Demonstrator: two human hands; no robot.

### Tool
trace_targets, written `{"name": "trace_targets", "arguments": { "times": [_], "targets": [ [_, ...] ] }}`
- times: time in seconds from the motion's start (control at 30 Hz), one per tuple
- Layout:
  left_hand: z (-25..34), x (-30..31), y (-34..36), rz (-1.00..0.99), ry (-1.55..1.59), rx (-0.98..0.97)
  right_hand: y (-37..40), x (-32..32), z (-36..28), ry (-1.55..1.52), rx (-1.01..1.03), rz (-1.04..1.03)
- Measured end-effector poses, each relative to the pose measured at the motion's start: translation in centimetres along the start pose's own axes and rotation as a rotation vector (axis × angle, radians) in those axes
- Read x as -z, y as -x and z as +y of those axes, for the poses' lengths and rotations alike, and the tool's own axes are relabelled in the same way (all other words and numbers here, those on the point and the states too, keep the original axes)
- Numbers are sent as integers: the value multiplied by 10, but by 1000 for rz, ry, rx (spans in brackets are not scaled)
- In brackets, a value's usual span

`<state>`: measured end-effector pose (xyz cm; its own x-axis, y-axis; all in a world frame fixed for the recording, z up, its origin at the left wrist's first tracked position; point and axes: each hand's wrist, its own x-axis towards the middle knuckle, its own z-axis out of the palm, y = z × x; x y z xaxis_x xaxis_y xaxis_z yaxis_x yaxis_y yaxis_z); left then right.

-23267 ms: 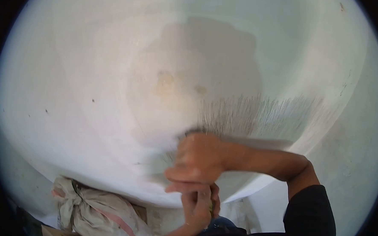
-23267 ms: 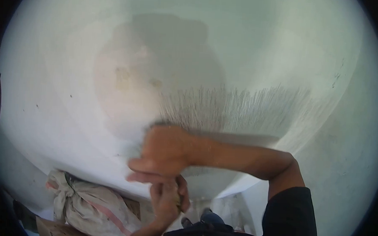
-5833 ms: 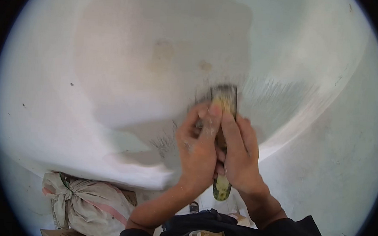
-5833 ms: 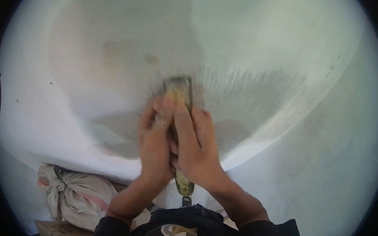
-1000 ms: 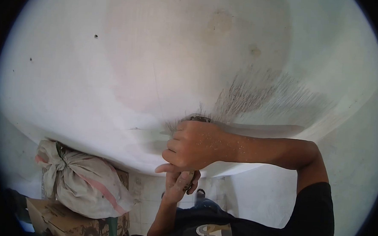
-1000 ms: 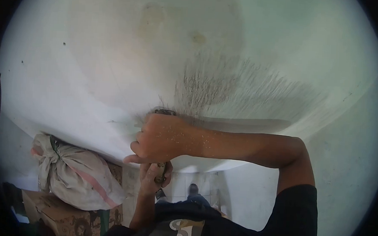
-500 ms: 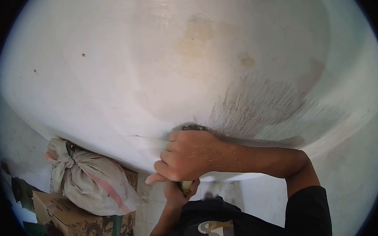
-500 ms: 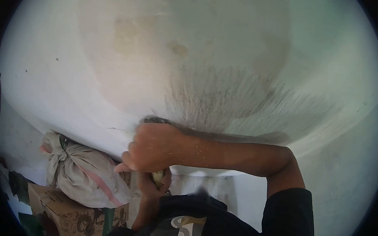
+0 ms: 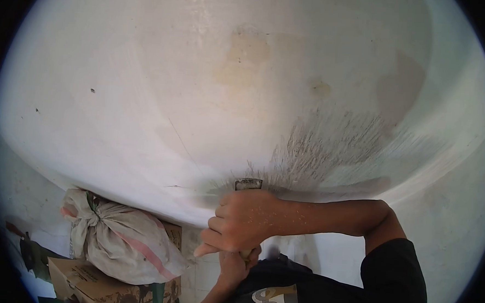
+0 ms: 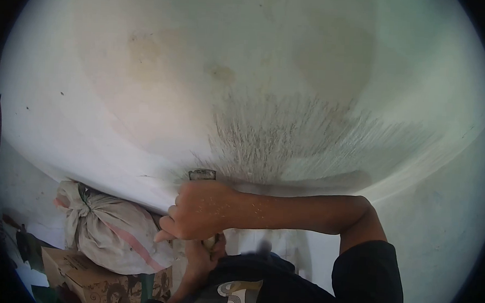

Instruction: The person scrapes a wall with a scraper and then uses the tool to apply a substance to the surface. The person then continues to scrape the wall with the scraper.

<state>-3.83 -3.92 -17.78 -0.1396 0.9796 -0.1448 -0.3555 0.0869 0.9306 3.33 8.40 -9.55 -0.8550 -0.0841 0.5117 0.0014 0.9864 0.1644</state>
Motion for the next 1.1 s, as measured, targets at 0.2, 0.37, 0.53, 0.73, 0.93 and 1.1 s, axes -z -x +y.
{"name": "trace_targets", "arguments": {
  "times": [0.2, 0.37, 0.53, 0.73, 0.93, 1.1],
  "targets": [
    [35, 0, 7, -190, 231, 157, -26, 32, 3, -30, 12, 71],
    [36, 0, -3, -110, 280, 251, -17, 18, 4, 59, 12, 93],
    [23, -1, 15, -111, 359, 395, -13, 24, -2, 19, -34, 119],
    [46, -7, 17, -159, 312, 325, -29, 45, 2, 25, -27, 87],
    [34, -13, 16, -175, 419, 415, -15, 35, -2, -41, -71, 21],
    [41, -15, 23, -252, 413, 308, -13, 38, -7, -6, -41, 81]
  ]
}}
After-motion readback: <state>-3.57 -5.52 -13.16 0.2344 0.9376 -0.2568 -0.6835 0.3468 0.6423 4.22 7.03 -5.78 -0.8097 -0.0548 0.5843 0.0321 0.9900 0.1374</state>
